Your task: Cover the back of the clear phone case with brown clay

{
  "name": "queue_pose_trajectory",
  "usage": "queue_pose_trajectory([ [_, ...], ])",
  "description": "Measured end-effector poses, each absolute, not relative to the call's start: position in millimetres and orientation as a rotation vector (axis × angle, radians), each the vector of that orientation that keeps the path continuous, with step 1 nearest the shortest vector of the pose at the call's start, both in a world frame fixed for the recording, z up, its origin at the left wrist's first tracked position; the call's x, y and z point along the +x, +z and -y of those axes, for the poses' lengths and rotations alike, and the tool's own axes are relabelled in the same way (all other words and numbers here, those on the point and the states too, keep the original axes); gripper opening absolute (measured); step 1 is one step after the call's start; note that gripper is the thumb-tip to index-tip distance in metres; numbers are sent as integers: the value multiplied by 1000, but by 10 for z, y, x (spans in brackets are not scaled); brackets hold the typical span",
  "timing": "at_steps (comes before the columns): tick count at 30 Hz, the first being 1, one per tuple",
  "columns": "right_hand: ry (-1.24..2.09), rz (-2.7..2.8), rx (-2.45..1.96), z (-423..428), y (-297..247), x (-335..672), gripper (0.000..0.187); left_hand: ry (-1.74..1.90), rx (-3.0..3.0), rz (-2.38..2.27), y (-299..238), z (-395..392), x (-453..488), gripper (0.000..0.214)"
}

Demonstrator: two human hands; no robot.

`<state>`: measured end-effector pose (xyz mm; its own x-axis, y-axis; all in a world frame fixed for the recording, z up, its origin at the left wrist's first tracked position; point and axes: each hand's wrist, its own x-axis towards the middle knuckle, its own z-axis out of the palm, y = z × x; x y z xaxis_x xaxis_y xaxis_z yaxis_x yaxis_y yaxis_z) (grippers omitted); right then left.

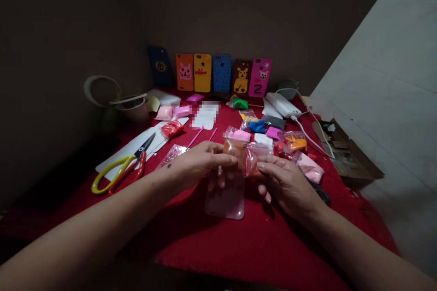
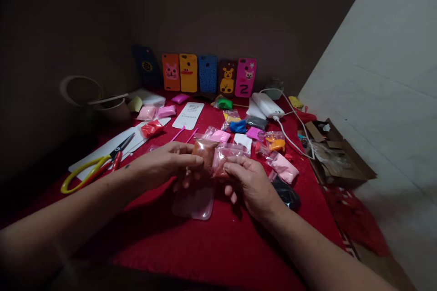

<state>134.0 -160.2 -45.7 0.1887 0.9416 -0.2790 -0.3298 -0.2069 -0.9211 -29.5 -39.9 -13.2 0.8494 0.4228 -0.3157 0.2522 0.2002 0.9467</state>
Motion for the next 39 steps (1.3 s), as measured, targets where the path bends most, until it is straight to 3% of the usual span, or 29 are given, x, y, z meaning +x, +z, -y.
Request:
queue_pose_trajectory([
  [39,1353,738,-1166,1652,-492,1332,32,21,1222,-518,-286,478,-377,15],
])
